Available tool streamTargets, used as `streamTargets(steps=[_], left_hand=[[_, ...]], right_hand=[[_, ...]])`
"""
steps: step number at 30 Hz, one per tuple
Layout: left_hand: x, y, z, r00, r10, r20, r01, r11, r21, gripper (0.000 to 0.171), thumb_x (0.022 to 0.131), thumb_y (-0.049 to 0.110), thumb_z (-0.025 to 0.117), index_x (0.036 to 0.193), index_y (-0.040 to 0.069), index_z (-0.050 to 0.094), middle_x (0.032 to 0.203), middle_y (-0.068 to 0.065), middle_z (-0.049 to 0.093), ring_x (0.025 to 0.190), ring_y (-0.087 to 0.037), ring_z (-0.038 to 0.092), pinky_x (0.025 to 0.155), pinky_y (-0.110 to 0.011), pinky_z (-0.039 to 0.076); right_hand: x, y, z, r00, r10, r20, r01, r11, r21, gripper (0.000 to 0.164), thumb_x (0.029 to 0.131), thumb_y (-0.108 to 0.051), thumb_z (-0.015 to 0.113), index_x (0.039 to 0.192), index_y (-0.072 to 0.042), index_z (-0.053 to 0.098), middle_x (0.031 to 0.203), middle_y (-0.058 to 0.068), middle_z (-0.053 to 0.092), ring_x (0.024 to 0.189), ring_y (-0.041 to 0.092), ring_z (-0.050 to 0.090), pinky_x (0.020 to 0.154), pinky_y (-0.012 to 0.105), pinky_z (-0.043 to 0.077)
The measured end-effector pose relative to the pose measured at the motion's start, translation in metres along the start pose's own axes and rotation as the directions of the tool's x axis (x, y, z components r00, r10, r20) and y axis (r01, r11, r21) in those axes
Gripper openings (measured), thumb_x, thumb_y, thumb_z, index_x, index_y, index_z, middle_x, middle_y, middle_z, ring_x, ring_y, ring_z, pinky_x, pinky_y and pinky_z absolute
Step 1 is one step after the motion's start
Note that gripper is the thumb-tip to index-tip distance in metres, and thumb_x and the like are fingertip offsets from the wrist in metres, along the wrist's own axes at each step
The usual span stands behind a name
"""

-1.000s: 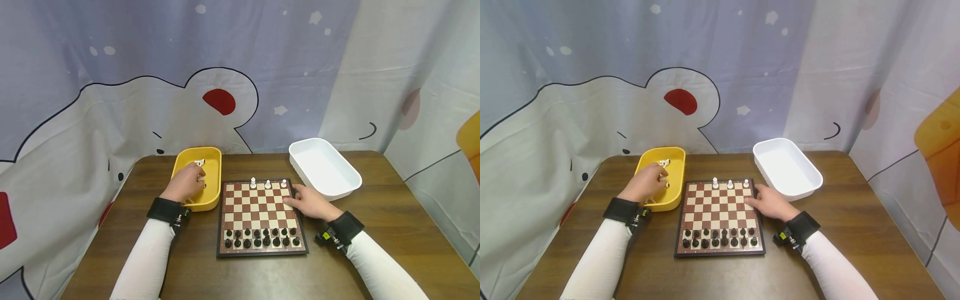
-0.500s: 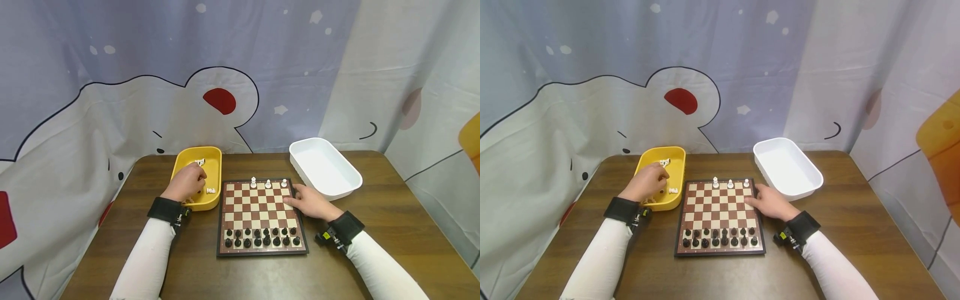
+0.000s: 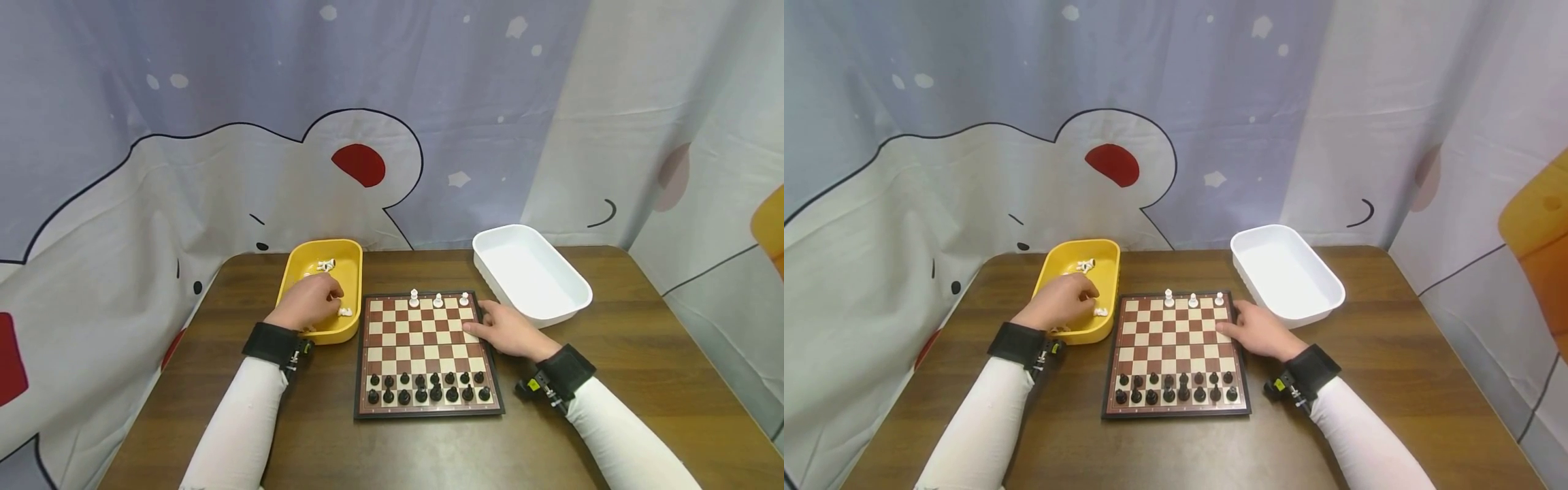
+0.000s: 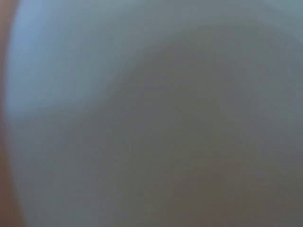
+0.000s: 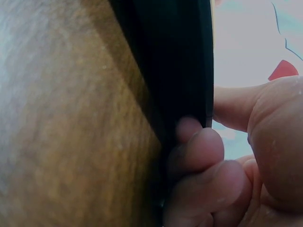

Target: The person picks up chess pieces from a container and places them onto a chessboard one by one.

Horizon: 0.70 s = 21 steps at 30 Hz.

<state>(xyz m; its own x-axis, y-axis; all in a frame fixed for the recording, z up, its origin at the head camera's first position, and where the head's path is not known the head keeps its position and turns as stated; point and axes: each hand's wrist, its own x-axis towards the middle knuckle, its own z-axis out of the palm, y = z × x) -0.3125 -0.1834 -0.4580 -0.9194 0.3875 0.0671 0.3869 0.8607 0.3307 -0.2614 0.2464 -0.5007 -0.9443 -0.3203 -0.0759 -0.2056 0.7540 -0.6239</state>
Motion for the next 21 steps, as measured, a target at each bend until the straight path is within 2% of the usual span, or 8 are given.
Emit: streamTargets(steps=[8,12,15,21], left_hand=[[-0.0017,0.0082,0.0014,0.998,-0.020,0.065,0.023,0.999,-0.047,0.026,0.101,0.017,0.081,0.122,0.003,0.082,0.113,-0.008,0.080,0.099,-0.024,0.071,0.099,-0.050,0.059],[-0.0007,0.0086,0.0037,0.996,-0.018,0.090,0.024,0.998,-0.063,0.022,0.100,0.014,0.081,0.120,0.005,0.083,0.110,-0.006,0.080,0.094,-0.022,0.069,0.094,-0.048,0.059],[-0.0005,0.0080,0.0057,0.994,-0.016,0.105,0.022,0.998,-0.056,0.020,0.100,0.012,0.081,0.119,0.006,0.084,0.110,-0.005,0.080,0.092,-0.021,0.068,0.092,-0.046,0.059],[-0.0022,0.0089,0.0077,0.994,-0.014,0.105,0.017,0.999,-0.028,0.019,0.101,0.007,0.078,0.119,0.005,0.084,0.112,-0.006,0.080,0.095,-0.022,0.069,0.097,-0.048,0.059]], right_hand=[[-0.0015,-0.0001,-0.0001,1.000,-0.004,0.004,0.004,1.000,0.008,0.087,0.111,-0.042,0.069,0.160,0.022,0.034,0.074,0.001,0.067,0.059,0.014,0.055,0.057,0.032,0.042],[-0.0011,0.0005,0.0001,1.000,-0.006,0.002,0.006,1.000,0.005,0.088,0.111,-0.042,0.069,0.160,0.021,0.034,0.073,0.001,0.066,0.058,0.014,0.055,0.057,0.032,0.041],[-0.0009,0.0010,0.0004,1.000,-0.006,0.001,0.006,1.000,0.005,0.088,0.111,-0.043,0.069,0.160,0.021,0.034,0.073,0.001,0.065,0.058,0.014,0.054,0.057,0.032,0.041],[-0.0004,0.0012,0.0004,1.000,-0.004,0.001,0.004,1.000,0.004,0.088,0.111,-0.042,0.069,0.160,0.021,0.034,0.076,0.002,0.067,0.061,0.015,0.057,0.059,0.034,0.043]])
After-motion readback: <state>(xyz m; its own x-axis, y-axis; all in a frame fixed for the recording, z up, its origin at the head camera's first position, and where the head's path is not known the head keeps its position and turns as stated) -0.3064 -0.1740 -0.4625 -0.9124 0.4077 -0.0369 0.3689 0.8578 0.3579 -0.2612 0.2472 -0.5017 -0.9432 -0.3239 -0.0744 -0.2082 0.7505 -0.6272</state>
